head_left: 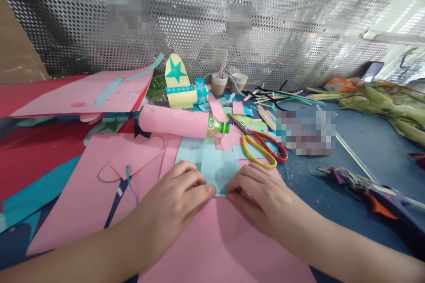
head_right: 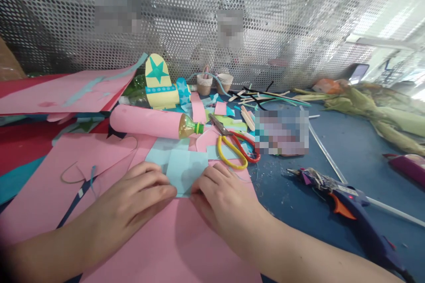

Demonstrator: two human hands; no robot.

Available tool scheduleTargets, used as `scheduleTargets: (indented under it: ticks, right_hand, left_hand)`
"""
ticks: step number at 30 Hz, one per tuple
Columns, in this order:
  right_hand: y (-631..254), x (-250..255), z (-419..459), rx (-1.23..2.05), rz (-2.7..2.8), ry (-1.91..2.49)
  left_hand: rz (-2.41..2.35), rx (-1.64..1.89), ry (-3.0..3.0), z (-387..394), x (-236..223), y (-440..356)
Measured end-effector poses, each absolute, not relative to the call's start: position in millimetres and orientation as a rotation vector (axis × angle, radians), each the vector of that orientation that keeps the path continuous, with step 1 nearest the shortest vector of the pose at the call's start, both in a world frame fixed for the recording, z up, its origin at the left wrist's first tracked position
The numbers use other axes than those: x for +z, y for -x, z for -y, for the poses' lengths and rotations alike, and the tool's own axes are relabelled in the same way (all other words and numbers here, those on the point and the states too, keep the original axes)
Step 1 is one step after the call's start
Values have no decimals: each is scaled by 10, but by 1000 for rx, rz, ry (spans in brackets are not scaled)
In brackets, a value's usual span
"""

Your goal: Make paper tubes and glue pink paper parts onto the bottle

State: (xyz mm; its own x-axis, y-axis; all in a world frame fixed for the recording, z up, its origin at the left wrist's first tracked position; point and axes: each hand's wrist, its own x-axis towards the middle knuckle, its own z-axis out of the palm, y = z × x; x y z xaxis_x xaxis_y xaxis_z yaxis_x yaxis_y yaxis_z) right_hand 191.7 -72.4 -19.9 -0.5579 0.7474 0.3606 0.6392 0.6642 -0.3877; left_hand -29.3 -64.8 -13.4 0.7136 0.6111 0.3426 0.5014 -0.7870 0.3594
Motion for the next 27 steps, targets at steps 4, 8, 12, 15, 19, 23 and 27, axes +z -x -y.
scheduleTargets:
  ticks: [4, 8, 12, 15, 19, 23, 27]
  right_hand:
    - [-1921, -221, 712, 262, 2412, 1070]
    - [-1927, -213, 704, 299, 2446, 1099]
    - [-1930, -202, 725, 219, 2462, 1089]
    - [-1936, -192, 735, 146, 2478, 1055]
    - [-1945, -192, 731, 81, 2489, 977]
    - [-1953, -233, 719, 26, 2498, 972]
    - [-1959, -227, 693, 113, 2483, 987]
  left_hand:
    - [-890, 690, -2631, 650, -139, 296]
    - [-906, 726, -2579, 625, -145, 287]
    - [-902, 710, -2583, 614, -154, 292]
    - [-906, 714, -2630, 621, -147, 291]
    - [-921, 709, -2645, 626, -123, 279]
    - [-901, 707, -2672, 626, -108, 268]
    - [-903, 694, -2642, 633, -119, 267]
